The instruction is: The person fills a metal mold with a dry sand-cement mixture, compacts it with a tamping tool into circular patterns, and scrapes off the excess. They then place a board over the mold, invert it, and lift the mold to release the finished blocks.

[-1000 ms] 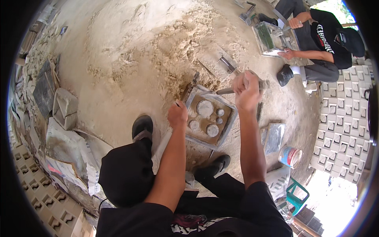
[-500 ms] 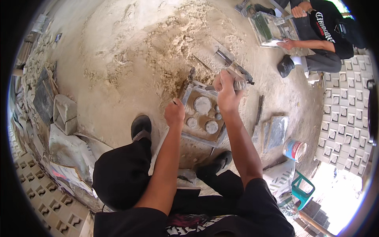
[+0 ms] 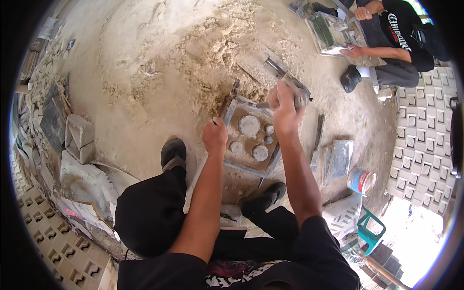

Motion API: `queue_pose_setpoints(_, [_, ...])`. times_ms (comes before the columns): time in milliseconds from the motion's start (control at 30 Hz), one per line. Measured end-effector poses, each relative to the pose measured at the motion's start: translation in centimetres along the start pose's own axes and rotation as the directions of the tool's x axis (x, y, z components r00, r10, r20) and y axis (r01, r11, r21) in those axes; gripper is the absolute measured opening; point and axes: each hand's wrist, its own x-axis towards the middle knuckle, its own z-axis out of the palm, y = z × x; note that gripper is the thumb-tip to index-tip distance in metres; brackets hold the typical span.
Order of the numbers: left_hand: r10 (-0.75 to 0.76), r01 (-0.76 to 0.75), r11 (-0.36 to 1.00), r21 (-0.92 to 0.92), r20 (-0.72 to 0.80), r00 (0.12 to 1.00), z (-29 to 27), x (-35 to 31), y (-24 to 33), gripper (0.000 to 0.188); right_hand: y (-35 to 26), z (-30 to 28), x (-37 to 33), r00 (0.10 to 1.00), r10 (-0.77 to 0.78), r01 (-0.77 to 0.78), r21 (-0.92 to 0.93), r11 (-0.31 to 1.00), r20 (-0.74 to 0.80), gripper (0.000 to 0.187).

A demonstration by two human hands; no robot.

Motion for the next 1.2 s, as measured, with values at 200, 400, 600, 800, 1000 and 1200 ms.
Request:
queue_pose_setpoints(200, [-0.004, 0.005, 0.999, -0.034, 0.005, 1.0, -0.2, -0.5, 0.3, 0.052, 0.4, -0.1, -0.2, 0.998, 0.005, -0.003, -0.032, 0.999, 0.061, 0.032])
queue_pose_setpoints(400, [0.008, -0.008, 1.0, -0.022, 0.006, 1.0, -0.1, -0.5, 0.8, 0.052, 0.5, 0.1, -1.3, 0.994, -0.064, 0.07, -0.072, 0.995, 0.09, 0.033])
queue_pose_setpoints(600, [0.019, -0.019, 1.0, -0.007, -0.01, 1.0, 0.2, 0.0, -0.1, 0.052, 0.2, -1.5, -0.7, 0.952, 0.012, 0.004, -0.051, 0.999, 0.306, 0.033])
queue_pose_setpoints(800, [-0.015, 0.015, 1.0, 0.0, 0.02, 1.0, -0.2, 0.4, 0.0, 0.051, -0.6, -1.3, 0.7, 0.912, 0.122, -0.081, -0.119, 0.99, 0.393, 0.031])
queue_pose_setpoints(1000, [-0.019, 0.02, 0.999, -0.026, 0.025, 1.0, -0.4, 0.0, 0.4, 0.051, -0.9, -1.4, 1.8, 0.765, 0.102, -0.038, -0.113, 0.993, 0.636, 0.032])
queue_pose_setpoints(1200, [-0.004, 0.005, 0.999, -0.035, 0.04, 0.999, -0.6, -0.3, 0.6, 0.052, -1.5, 0.0, 2.0, 0.659, 0.042, 0.02, -0.073, 0.997, 0.751, 0.031])
